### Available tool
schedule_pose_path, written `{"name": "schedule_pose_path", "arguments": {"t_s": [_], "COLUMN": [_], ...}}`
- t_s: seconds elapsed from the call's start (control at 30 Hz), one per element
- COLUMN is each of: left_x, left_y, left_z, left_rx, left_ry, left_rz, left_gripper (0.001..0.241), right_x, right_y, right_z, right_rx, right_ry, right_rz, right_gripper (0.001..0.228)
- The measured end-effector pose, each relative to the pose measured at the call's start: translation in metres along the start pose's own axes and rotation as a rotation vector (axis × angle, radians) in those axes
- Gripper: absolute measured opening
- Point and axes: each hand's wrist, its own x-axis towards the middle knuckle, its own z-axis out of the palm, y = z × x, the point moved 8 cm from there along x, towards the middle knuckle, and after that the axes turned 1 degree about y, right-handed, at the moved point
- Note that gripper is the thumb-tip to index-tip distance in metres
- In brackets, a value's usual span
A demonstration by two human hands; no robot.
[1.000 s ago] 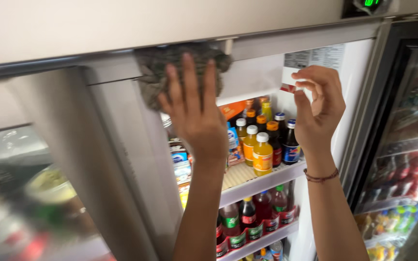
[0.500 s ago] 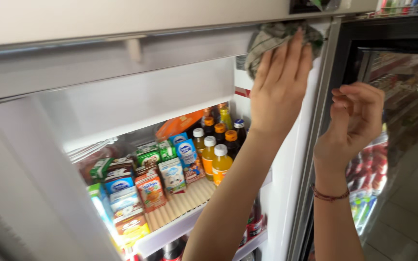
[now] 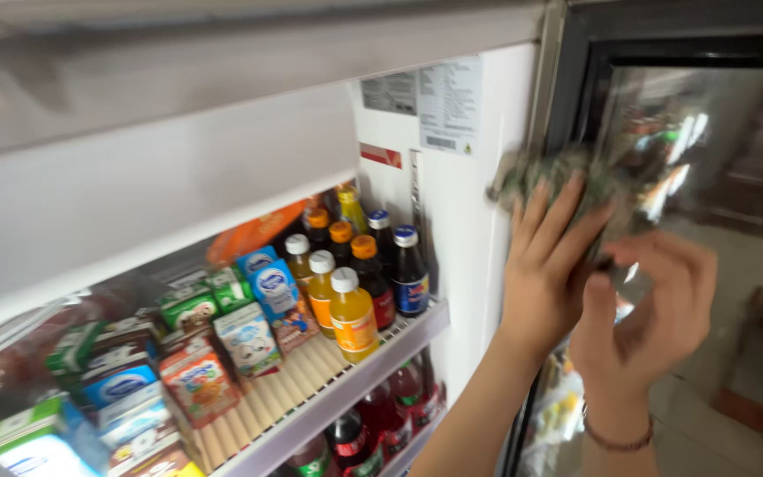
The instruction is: The person cleans the exterior of a commercial refrigerator door with a cloth, then repeatedly picks up small beverage cartons from a cardboard box, scans each with a handheld barcode scanner, and places them on the refrigerator shelf.
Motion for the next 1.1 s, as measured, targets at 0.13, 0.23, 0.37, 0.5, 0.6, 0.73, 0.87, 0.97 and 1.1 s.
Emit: {"name": "schedule_pose_path", "arguments": {"t_s": [0.13,0.23,0.37,0.5,0.6,0.73,0.87,0.97,1.1], "left_x": [-0.073,-0.067,-0.024,-0.093,-0.196,-0.328,-0.426,-0.471,-0.488], "left_y": [0.007,0.009,0.009,0.01,-0.012,-0.041,-0.065,-0.075,-0.075], "left_z": [-0.007,0.001,0.034,0.035,0.029,0.029,0.036,0.032,0.016], "left_rx": [0.066,0.107,0.052,0.068,0.129,0.179,0.178,0.172,0.133], "left_ry": [-0.101,-0.165,-0.048,-0.087,-0.177,-0.208,-0.253,-0.303,-0.415], "left_rz": [0.029,0.06,-0.02,-0.043,-0.098,-0.162,-0.278,-0.354,-0.397], "left_gripper": [0.044,0.046,0.053,0.059,0.059,0.048,0.047,0.049,0.054], "right_x": [-0.04,-0.061,-0.092,-0.125,-0.163,-0.217,-0.277,-0.324,-0.381], "right_y": [-0.003,-0.003,-0.008,-0.007,-0.012,-0.008,0.0,0.006,0.017], "right_z": [-0.029,-0.047,-0.079,-0.111,-0.127,-0.133,-0.129,-0.128,-0.139], "right_rx": [0.087,0.044,-0.028,-0.091,-0.16,-0.132,-0.113,-0.117,-0.16], "right_ry": [-0.016,-0.034,-0.04,-0.053,-0.128,-0.205,-0.279,-0.311,-0.352], "right_rz": [0.075,0.09,0.146,0.255,0.34,0.489,0.696,0.819,0.905], "right_gripper": [0.023,0.02,0.017,0.015,0.014,0.009,0.009,0.01,0.009]}}
